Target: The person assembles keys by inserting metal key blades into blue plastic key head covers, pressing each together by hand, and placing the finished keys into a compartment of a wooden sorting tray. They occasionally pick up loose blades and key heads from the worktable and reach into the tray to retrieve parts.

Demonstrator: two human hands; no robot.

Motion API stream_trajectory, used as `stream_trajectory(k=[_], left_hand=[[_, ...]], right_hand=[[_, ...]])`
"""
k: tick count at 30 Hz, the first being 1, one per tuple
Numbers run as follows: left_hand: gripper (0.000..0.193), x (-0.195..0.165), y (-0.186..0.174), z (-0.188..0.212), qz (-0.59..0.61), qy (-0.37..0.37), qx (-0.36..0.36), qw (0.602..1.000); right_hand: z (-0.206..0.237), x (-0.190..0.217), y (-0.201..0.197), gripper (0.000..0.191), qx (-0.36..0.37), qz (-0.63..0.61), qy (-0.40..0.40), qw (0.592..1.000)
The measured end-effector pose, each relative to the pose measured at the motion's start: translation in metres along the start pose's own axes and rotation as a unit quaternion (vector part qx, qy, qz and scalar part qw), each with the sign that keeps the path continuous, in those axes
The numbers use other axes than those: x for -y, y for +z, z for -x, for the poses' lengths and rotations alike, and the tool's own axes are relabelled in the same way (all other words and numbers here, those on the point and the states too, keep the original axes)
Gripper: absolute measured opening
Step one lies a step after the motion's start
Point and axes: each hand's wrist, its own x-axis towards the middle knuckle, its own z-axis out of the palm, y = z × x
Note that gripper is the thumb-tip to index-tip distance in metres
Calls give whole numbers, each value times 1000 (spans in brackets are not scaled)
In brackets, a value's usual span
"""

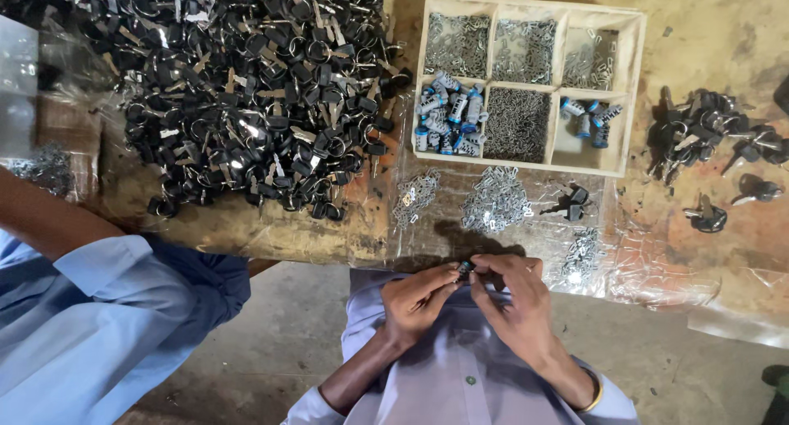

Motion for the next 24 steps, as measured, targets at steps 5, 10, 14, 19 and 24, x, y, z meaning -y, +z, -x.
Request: stream_trajectory(k=[5,10,14,19,24], left_hand=[[23,-4,1,-3,-32,53,-3,998],[22,-8,4,-1,-19,40,-4,999],[23,-6,7,0,26,-53,-12,998],[21,1,10,2,103,-71,-3,992],[22,1,12,2,125,-85,-3,988]], right_hand=[[2,-6,-6,20,2,110,-68,992],[-7,-20,-43,32,33,144,-42,988],[-3,-25,-59,52,-62,377,-82,920],[19,-48,-56,32,-2,215,-186,959],[36,-59,-38,22,52,67,-157,984]])
